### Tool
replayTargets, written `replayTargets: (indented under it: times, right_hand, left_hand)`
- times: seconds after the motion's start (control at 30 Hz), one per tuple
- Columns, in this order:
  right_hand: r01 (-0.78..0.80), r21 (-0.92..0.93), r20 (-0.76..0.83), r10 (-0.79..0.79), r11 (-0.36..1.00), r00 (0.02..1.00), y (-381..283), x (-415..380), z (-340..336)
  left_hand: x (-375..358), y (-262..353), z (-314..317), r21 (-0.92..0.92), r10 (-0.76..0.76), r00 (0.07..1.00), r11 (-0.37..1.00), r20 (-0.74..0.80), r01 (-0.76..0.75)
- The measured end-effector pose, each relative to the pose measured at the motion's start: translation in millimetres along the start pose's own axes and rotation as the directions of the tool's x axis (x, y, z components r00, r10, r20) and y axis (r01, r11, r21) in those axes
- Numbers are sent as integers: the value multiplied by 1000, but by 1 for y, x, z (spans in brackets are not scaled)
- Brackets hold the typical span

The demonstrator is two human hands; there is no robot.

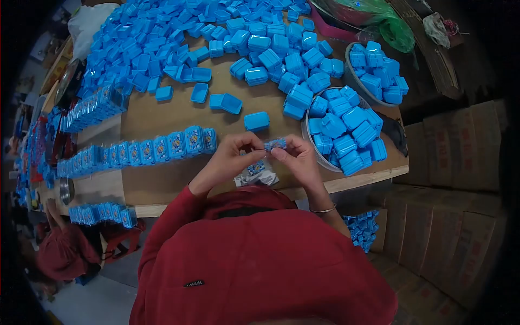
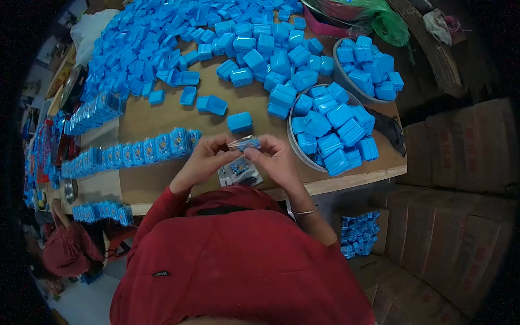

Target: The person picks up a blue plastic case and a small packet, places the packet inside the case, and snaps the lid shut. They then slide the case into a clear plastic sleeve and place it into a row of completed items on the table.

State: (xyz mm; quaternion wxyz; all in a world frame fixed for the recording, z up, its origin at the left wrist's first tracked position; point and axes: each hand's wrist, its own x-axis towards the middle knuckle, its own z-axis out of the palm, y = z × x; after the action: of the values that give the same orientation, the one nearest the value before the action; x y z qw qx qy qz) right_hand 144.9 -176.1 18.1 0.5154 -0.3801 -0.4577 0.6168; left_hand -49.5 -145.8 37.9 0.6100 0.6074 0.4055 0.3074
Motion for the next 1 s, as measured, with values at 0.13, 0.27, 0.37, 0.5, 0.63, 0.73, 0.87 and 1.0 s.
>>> replayTargets:
  times: [0.13, 0.27, 0.37, 0.5, 0.63, 0.73, 0.87, 1.0]
  right_hand:
    - [-42, -176, -124, 20, 983, 992, 3, -1, -13]
    - [68, -511, -169, -177, 857, 970, 0, 0, -11]
    - [155, -648, -129, -307, 746, 943, 5, -4, -8]
    - [203, -724, -102, -394, 659, 914, 3, -2, -5]
    - [245, -628, -93, -383, 739, 919, 12, 2, -7]
    - [126, -379, -143, -192, 917, 971, 10, 5, -8]
    - [-1, -160, -131, -20, 987, 991, 1, 5, -11]
    - [-19, -118, -41, 15, 993, 999, -10, 5, -5]
  left_hand:
    - [31, -23, 4, 631, 393, 900, 751, -189, -196]
    - [47, -46, 8, 846, 411, 900, 523, -143, -105]
    - [43, -52, 11, 633, 229, 952, 773, -205, -50]
    - [30, -42, 0, -56, -84, 976, 996, -199, 74]
    - [14, -18, -3, -231, -137, 976, 968, -172, 95]
    - [5, -13, -9, -286, -107, 988, 956, -114, 70]
    - [-3, -4, -13, -366, -103, 994, 927, -35, 84]
    - [-9, 5, -15, -355, -107, 994, 930, -9, 97]
